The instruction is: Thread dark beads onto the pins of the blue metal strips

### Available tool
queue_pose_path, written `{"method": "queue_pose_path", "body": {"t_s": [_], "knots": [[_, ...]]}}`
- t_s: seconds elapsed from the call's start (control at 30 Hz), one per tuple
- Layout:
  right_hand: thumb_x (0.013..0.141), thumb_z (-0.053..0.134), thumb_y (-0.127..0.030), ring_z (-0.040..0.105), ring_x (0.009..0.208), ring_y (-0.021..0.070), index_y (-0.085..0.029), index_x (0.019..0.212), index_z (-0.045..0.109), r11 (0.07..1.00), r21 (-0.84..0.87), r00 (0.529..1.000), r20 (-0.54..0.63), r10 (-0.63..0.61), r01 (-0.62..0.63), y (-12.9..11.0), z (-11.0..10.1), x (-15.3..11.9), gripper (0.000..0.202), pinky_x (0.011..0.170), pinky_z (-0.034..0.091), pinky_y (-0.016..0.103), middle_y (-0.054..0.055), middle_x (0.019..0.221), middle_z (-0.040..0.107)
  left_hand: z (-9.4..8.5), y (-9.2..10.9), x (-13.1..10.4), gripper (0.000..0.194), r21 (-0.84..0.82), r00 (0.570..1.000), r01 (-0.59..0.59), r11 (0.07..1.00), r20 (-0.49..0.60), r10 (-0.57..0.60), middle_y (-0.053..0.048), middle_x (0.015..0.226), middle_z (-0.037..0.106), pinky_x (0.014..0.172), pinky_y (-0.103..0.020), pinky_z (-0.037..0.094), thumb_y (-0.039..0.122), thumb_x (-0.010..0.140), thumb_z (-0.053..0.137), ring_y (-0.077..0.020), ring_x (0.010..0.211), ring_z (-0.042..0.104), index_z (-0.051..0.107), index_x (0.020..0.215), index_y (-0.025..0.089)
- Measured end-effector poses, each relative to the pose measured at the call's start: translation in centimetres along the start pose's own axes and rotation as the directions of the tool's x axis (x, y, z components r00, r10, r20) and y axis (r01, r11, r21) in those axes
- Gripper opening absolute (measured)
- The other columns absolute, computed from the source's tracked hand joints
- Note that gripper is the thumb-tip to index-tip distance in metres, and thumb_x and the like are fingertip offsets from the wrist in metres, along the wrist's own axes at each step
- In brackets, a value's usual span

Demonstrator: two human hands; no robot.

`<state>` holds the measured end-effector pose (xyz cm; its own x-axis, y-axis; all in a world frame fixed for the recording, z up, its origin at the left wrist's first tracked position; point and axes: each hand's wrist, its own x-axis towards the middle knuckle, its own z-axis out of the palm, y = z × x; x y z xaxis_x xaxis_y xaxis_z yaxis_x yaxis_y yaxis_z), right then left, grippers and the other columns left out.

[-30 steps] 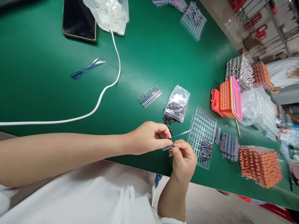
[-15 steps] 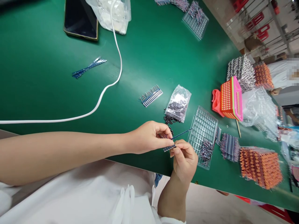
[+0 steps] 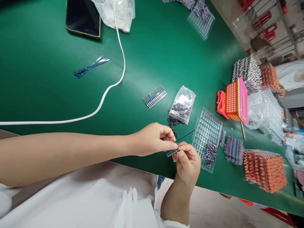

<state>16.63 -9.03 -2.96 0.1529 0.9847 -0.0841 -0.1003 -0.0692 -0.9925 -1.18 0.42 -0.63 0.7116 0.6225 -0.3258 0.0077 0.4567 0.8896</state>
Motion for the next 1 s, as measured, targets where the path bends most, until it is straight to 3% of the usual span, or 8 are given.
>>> {"method": "queue_pose_path", "body": {"t_s": [0.5,1.0], "knots": [[0.08,0.079,-0.036,0.055,0.051,0.0096,-0.022,0.083,0.074,0.995,0.036,0.996,0.011,0.092,-0.092,0.16,-0.22,0.03,0.016,0.041,0.045,0.02,-0.001,0.069,0.062,-0.11,-0.28,0.41,0.017,-0.085,0.995,0.099,0.991,0.032,-0.096,0.004,0.062,0.059,0.058,-0.023,0.041,0.029,0.073,0.074,-0.0109,0.059,0.053,0.064,0.075,0.015],[0.082,0.076,-0.032,0.056,0.051,0.0087,-0.021,0.08,0.075,0.998,-0.016,0.997,-0.04,0.063,-0.064,-0.12,0.11,0.02,0.012,0.043,0.046,0.02,-0.002,0.067,0.059,0.18,-0.18,-0.05,0.016,0.051,0.999,0.009,0.999,-0.046,-0.007,0.001,0.069,0.062,0.063,-0.026,0.044,0.03,0.077,0.07,-0.014,0.067,0.056,0.064,0.077,0.016]]}}
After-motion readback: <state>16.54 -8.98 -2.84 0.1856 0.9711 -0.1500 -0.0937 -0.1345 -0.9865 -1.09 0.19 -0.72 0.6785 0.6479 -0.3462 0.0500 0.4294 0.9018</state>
